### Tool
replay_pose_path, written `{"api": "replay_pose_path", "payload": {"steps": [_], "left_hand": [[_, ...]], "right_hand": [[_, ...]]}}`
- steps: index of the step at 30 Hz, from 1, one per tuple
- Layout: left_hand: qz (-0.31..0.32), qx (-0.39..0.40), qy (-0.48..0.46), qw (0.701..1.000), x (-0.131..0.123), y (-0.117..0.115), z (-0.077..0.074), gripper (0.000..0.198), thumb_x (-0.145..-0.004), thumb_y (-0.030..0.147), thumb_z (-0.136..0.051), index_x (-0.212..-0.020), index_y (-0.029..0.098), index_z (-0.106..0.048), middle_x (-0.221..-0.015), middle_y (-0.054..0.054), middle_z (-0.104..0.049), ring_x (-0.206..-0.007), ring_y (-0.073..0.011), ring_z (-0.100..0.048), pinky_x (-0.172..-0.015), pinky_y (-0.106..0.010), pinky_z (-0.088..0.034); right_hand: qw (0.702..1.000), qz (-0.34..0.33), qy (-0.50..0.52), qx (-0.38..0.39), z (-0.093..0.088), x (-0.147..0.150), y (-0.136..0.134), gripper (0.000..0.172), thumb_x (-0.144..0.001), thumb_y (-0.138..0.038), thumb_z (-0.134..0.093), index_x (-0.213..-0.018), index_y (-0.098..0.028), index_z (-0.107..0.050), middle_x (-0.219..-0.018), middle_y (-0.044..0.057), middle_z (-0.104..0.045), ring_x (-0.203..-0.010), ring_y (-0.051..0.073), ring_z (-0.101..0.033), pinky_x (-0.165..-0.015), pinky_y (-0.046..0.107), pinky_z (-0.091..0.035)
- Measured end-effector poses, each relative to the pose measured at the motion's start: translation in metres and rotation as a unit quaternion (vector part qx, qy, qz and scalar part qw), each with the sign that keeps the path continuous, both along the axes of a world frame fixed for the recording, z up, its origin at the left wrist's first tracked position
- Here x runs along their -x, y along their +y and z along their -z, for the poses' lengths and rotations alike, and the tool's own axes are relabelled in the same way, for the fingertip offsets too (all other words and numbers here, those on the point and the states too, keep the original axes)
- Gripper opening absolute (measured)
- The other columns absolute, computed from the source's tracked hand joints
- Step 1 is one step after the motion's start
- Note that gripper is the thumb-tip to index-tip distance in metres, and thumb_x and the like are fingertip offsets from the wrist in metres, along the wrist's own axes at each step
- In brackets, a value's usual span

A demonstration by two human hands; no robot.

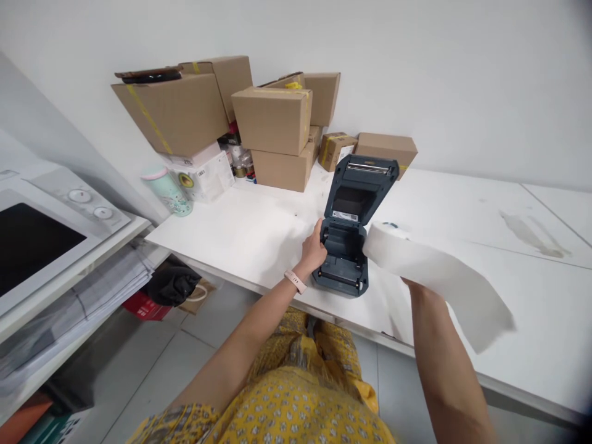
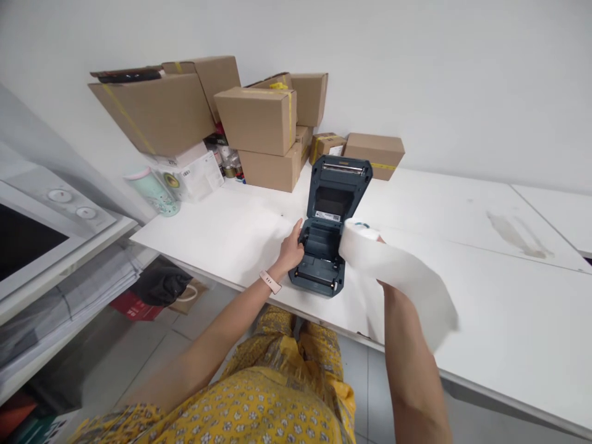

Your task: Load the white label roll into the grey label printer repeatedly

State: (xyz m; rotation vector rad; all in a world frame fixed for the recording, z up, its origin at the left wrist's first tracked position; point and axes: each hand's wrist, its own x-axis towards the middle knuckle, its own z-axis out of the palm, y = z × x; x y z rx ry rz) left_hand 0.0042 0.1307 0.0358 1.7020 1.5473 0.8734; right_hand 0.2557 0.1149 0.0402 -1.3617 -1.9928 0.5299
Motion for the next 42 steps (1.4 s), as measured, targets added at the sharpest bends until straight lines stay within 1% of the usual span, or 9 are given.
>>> {"api": "replay_pose_path", "payload": {"steps": [4, 9, 13, 17, 23, 28, 32, 35, 42], "left_hand": [[-0.001, 0.002, -0.008, 1.0, 0.001, 0.001, 0.003, 0.085, -0.078, 0.0, -0.045, -0.158, 0.02, -0.023, -0.149, -0.01, -0.052, -0.136, -0.0268, -0.051, -0.114, -0.042, -0.038], [-0.008, 0.003, -0.024, 1.0, 0.001, 0.002, 0.006, 0.085, -0.078, 0.002, -0.047, -0.157, 0.023, -0.025, -0.146, -0.008, -0.055, -0.136, -0.0268, -0.051, -0.114, -0.042, -0.038], [-0.001, 0.007, -0.019, 1.0, 0.002, 0.001, 0.004, 0.084, -0.079, 0.002, -0.045, -0.158, 0.022, -0.023, -0.147, -0.01, -0.055, -0.137, -0.0274, -0.049, -0.115, -0.043, -0.037], [0.002, -0.003, -0.011, 1.0, 0.003, 0.0, 0.004, 0.082, -0.079, 0.001, -0.044, -0.157, 0.018, -0.024, -0.148, -0.012, -0.052, -0.136, -0.0274, -0.05, -0.114, -0.043, -0.038], [-0.004, -0.01, -0.022, 1.0, 0.002, 0.0, 0.005, 0.081, -0.079, 0.001, -0.045, -0.155, 0.024, -0.031, -0.148, -0.006, -0.054, -0.136, -0.0245, -0.051, -0.115, -0.04, -0.038], [0.0, -0.016, -0.019, 1.0, 0.002, -0.001, 0.002, 0.08, -0.078, 0.0, -0.045, -0.154, 0.024, -0.034, -0.149, -0.005, -0.053, -0.134, -0.025, -0.053, -0.114, -0.041, -0.039], [0.002, -0.019, -0.017, 1.0, 0.003, -0.002, 0.001, 0.079, -0.079, 0.0, -0.044, -0.153, 0.025, -0.036, -0.149, -0.003, -0.053, -0.134, -0.0242, -0.052, -0.115, -0.04, -0.039], [-0.004, -0.017, -0.013, 1.0, 0.002, -0.002, 0.0, 0.077, -0.079, 0.0, -0.043, -0.152, 0.025, -0.037, -0.15, -0.004, -0.052, -0.136, -0.0254, -0.051, -0.116, -0.042, -0.037], [-0.012, -0.001, -0.021, 1.0, 0.001, -0.003, -0.002, 0.074, -0.081, 0.001, -0.044, -0.151, 0.025, -0.04, -0.152, -0.003, -0.049, -0.139, -0.0233, -0.048, -0.12, -0.04, -0.033]], "right_hand": [[0.997, -0.065, -0.027, 0.041, -0.03, 0.028, 0.022, 0.069, -0.07, -0.048, -0.072, -0.132, -0.023, -0.053, -0.129, 0.01, -0.066, -0.114, 0.032, -0.064, -0.094, 0.042, -0.053], [0.969, -0.084, -0.217, 0.082, -0.047, 0.056, 0.045, 0.069, -0.063, -0.043, -0.077, -0.126, -0.021, -0.058, -0.125, 0.01, -0.067, -0.106, 0.031, -0.066, -0.089, 0.039, -0.052], [0.946, -0.106, -0.292, 0.094, -0.043, 0.063, 0.056, 0.069, -0.063, -0.046, -0.076, -0.126, -0.022, -0.06, -0.123, 0.009, -0.068, -0.108, 0.03, -0.065, -0.089, 0.036, -0.05], [0.924, -0.107, -0.354, 0.096, -0.029, 0.068, 0.063, 0.071, -0.068, -0.05, -0.074, -0.129, -0.018, -0.06, -0.127, 0.013, -0.067, -0.119, 0.033, -0.061, -0.107, 0.044, -0.04], [0.922, -0.087, -0.367, 0.094, -0.016, 0.071, 0.065, 0.073, -0.072, -0.051, -0.072, -0.134, -0.016, -0.058, -0.134, 0.019, -0.063, -0.125, 0.036, -0.057, -0.115, 0.055, -0.027], [0.952, -0.083, -0.296, 0.007, -0.021, 0.075, 0.037, 0.05, -0.092, -0.047, -0.051, -0.134, -0.02, -0.059, -0.139, 0.014, -0.061, -0.133, 0.031, -0.052, -0.12, 0.054, -0.021], [0.978, -0.128, -0.159, -0.05, -0.014, 0.085, -0.008, 0.046, -0.101, -0.038, -0.031, -0.128, -0.019, -0.064, -0.131, 0.011, -0.067, -0.125, 0.026, -0.06, -0.111, 0.044, -0.043], [0.979, -0.103, -0.169, -0.053, 0.001, 0.096, -0.041, 0.047, -0.102, -0.037, -0.031, -0.135, -0.02, -0.06, -0.136, 0.012, -0.064, -0.127, 0.027, -0.06, -0.107, 0.046, -0.048], [0.969, -0.022, -0.23, -0.085, 0.021, 0.115, -0.081, 0.051, -0.102, -0.033, -0.031, -0.144, -0.012, -0.051, -0.151, 0.015, -0.048, -0.143, 0.03, -0.042, -0.118, 0.05, -0.038]]}}
